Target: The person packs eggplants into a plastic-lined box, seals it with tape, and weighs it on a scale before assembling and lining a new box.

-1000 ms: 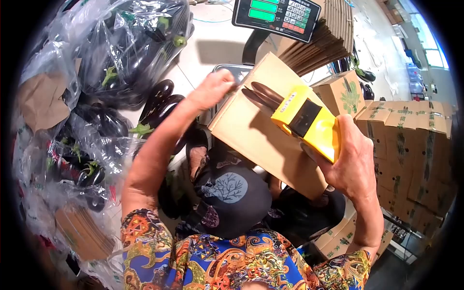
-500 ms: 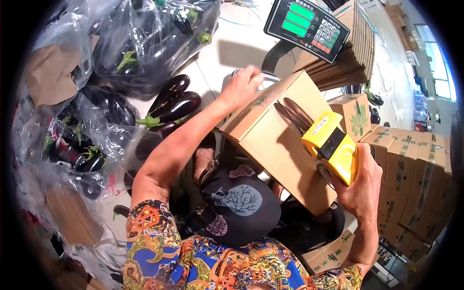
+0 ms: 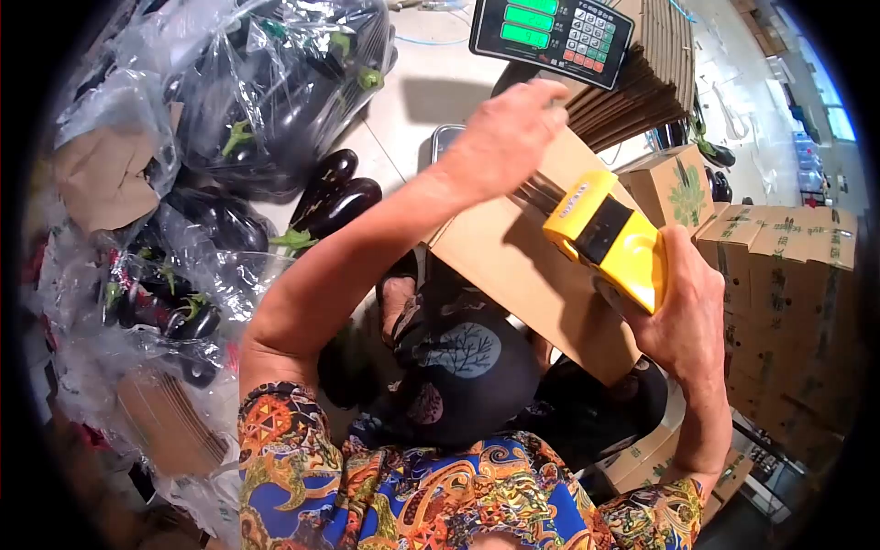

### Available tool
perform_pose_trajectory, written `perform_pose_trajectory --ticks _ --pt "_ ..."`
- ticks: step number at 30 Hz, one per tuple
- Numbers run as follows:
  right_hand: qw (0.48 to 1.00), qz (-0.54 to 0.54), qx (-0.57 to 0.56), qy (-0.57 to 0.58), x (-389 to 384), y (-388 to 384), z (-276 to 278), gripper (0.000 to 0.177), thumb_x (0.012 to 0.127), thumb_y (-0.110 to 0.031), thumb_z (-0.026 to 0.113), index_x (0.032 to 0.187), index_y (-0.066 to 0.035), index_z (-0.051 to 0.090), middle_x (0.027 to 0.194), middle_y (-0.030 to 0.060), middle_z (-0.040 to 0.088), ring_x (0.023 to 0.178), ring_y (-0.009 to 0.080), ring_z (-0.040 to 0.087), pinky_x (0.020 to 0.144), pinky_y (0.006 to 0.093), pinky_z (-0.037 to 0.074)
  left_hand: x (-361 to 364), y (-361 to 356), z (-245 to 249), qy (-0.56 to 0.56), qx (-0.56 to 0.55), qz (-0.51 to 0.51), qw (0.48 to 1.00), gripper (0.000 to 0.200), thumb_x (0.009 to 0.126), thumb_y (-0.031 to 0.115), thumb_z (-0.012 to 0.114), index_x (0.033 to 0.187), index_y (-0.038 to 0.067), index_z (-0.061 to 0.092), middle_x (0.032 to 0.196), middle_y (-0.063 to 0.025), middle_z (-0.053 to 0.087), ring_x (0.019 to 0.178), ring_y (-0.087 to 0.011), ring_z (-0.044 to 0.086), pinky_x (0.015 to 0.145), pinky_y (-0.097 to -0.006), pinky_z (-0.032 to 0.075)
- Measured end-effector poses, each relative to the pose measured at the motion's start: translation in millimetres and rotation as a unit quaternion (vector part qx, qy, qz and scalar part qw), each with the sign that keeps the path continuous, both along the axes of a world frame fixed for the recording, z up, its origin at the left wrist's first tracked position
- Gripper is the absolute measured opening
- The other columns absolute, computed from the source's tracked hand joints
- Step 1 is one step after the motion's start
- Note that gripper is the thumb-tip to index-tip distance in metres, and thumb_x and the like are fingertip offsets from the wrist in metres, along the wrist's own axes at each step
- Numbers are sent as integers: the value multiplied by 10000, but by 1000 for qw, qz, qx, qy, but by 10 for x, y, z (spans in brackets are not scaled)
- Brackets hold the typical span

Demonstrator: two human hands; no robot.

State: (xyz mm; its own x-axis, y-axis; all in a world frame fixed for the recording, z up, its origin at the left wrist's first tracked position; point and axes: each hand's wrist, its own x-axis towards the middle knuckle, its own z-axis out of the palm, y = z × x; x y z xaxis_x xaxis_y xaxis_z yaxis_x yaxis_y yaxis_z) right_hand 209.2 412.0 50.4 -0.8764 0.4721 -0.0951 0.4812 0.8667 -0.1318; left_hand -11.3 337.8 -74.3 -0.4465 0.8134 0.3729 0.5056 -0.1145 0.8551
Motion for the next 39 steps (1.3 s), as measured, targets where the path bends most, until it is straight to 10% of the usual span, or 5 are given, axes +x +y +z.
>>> perform_pose_trajectory --ticks 5,15,17,30,39 --pt "1000 26 8 5 11 27 -15 424 775 -270 780 950 -16 488 823 218 618 793 441 621 657 461 494 264 109 -89 326 -140 69 933 395 945 328 542 1247 76 575 1360 -157 502 1245 -326 494 998 -472 431" --pt "999 27 -12 -25 624 220 79 456 748 -247 786 1009 -24 485 887 219 627 835 426 622 699 462 501 182 28 36 452 -183 -30 872 326 896 159 514 1205 90 588 1320 -94 490 1242 -287 478 949 -402 503" --pt "999 2 -36 -19 955 285 98 410 685 -5 698 1002 -34 439 815 196 586 812 421 600 694 459 488 132 64 -16 472 -187 -43 861 341 870 131 527 1201 73 586 1326 -94 488 1257 -294 456 957 -399 498" --pt "991 -80 -82 75 2071 435 -533 449 716 -135 763 1040 -17 475 862 229 578 842 439 596 715 442 495 8 98 -21 508 -151 -54 847 288 982 215 446 1229 98 537 1288 -89 512 1213 -315 497 959 -405 469" --pt "967 -65 -155 189 2193 621 -1371 458 753 -119 747 1118 -26 487 916 225 617 900 422 629 776 442 517 136 139 51 279 -234 24 931 355 1000 323 467 1265 102 548 1283 -142 537 1149 -362 560 961 -400 444"
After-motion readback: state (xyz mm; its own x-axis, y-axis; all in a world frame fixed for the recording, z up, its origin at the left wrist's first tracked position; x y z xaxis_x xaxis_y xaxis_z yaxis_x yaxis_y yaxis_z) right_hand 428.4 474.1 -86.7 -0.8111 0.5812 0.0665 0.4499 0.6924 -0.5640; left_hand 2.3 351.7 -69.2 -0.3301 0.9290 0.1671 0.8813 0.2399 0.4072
